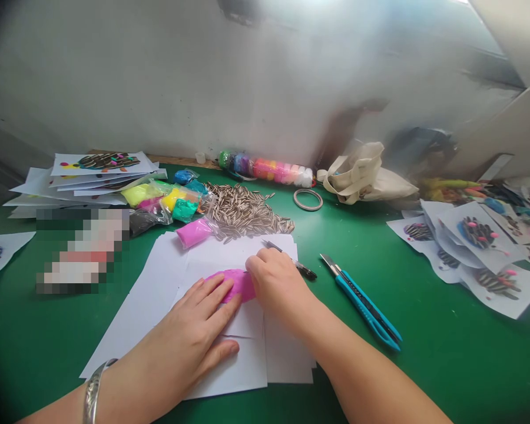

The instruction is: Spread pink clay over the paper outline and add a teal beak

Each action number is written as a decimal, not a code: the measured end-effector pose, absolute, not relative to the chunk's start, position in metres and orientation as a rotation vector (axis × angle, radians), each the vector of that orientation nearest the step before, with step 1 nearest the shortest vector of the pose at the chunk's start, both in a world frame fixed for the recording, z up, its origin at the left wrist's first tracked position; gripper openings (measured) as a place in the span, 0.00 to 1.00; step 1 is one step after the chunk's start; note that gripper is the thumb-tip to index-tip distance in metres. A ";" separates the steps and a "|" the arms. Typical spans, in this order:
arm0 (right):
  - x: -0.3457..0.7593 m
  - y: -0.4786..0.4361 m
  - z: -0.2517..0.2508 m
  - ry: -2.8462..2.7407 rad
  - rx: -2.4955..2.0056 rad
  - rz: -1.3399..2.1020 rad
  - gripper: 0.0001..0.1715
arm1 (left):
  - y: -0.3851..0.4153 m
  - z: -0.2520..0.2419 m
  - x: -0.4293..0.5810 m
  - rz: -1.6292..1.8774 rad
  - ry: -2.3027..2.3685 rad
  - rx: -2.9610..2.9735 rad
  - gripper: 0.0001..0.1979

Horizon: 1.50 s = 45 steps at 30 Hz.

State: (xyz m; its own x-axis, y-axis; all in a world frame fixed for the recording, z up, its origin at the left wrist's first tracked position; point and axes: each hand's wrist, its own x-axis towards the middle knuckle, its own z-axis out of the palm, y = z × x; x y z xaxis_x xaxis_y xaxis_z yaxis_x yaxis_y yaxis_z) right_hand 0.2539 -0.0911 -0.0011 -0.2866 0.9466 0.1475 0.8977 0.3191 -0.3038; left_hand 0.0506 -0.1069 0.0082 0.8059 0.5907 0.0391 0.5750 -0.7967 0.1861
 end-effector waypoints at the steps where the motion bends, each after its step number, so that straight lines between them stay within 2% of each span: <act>1: 0.255 -0.091 0.001 -2.270 -1.666 0.242 0.12 | -0.107 0.009 0.051 0.138 0.916 2.829 0.30; 16: 0.262 -0.083 -0.002 -2.208 -1.782 0.390 0.11 | -0.109 0.006 0.049 0.133 0.955 2.815 0.28; 27: 0.259 -0.080 -0.002 -2.214 -1.800 0.434 0.05 | -0.109 0.008 0.050 0.140 0.955 2.784 0.27; 33: 0.260 -0.077 0.000 -2.169 -1.764 0.541 0.04 | -0.108 0.009 0.051 0.135 0.960 2.776 0.27; 39: 0.256 -0.076 -0.002 -2.160 -1.820 0.460 0.04 | -0.109 0.008 0.050 0.127 0.959 2.787 0.27; 45: 0.259 -0.074 -0.001 -2.142 -1.754 0.544 0.06 | -0.109 0.009 0.051 0.084 0.972 2.771 0.28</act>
